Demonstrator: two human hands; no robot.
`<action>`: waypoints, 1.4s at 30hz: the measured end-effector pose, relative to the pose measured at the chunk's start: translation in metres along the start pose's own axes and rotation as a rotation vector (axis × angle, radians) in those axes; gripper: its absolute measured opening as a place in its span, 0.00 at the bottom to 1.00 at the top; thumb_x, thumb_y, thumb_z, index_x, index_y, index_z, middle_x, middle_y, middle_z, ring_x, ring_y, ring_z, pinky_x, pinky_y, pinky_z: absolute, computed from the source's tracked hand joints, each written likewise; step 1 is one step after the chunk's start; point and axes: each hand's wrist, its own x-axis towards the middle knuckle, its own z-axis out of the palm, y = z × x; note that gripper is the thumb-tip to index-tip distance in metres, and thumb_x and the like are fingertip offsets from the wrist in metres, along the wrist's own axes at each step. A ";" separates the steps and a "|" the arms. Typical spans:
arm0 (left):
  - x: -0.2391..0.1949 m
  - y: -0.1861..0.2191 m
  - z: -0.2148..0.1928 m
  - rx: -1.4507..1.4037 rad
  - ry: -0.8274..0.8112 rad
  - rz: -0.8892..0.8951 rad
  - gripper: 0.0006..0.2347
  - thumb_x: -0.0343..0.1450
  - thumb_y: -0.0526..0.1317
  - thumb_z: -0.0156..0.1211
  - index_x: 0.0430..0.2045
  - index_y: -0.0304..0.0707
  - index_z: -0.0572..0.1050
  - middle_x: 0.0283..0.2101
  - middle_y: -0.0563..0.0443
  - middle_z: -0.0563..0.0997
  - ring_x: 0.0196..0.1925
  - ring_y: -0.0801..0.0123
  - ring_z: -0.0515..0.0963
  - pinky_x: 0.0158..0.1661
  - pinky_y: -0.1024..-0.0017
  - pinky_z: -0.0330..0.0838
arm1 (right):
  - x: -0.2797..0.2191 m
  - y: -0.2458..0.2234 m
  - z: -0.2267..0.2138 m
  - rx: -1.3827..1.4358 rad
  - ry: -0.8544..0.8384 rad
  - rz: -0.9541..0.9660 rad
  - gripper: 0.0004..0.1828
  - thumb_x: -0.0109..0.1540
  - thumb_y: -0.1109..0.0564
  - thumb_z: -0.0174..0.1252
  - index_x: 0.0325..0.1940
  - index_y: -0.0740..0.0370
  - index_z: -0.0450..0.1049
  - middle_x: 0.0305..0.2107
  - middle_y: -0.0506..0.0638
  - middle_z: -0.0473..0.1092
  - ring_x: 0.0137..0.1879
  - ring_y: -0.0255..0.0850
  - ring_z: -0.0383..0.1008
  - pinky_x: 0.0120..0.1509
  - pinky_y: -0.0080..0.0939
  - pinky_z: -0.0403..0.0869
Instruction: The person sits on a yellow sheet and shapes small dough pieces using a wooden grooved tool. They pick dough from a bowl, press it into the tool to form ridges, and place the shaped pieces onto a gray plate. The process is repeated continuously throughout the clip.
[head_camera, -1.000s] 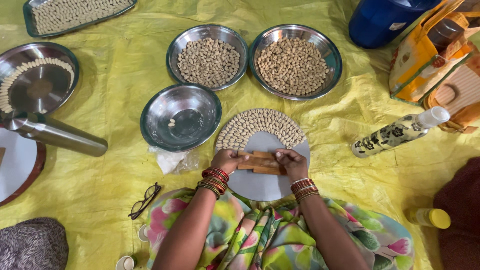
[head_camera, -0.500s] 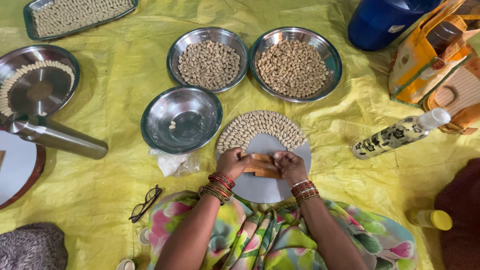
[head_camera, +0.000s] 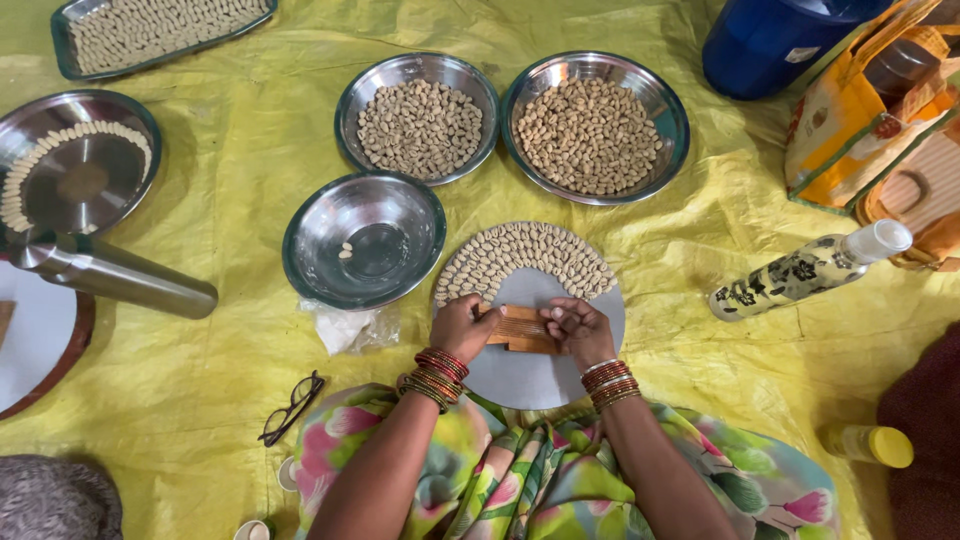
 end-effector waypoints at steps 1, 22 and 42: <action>0.000 0.000 0.000 -0.004 0.011 0.011 0.19 0.64 0.54 0.66 0.25 0.32 0.78 0.25 0.34 0.80 0.29 0.44 0.81 0.33 0.54 0.74 | -0.001 -0.001 0.000 -0.005 0.022 0.020 0.07 0.64 0.63 0.58 0.46 0.64 0.76 0.36 0.51 0.80 0.32 0.33 0.74 0.31 0.30 0.71; 0.002 -0.001 0.003 0.022 0.019 -0.031 0.19 0.65 0.52 0.66 0.21 0.30 0.76 0.21 0.34 0.79 0.26 0.45 0.80 0.32 0.55 0.72 | -0.026 -0.006 0.028 -0.116 -0.185 -0.094 0.09 0.63 0.66 0.58 0.46 0.71 0.79 0.34 0.47 0.79 0.37 0.31 0.76 0.45 0.30 0.77; -0.002 0.004 0.001 0.015 0.013 -0.034 0.20 0.67 0.52 0.66 0.17 0.31 0.72 0.17 0.37 0.74 0.19 0.51 0.75 0.27 0.57 0.67 | -0.015 0.001 0.022 -0.239 -0.047 -0.078 0.07 0.58 0.65 0.68 0.39 0.70 0.80 0.26 0.48 0.76 0.29 0.32 0.73 0.34 0.32 0.73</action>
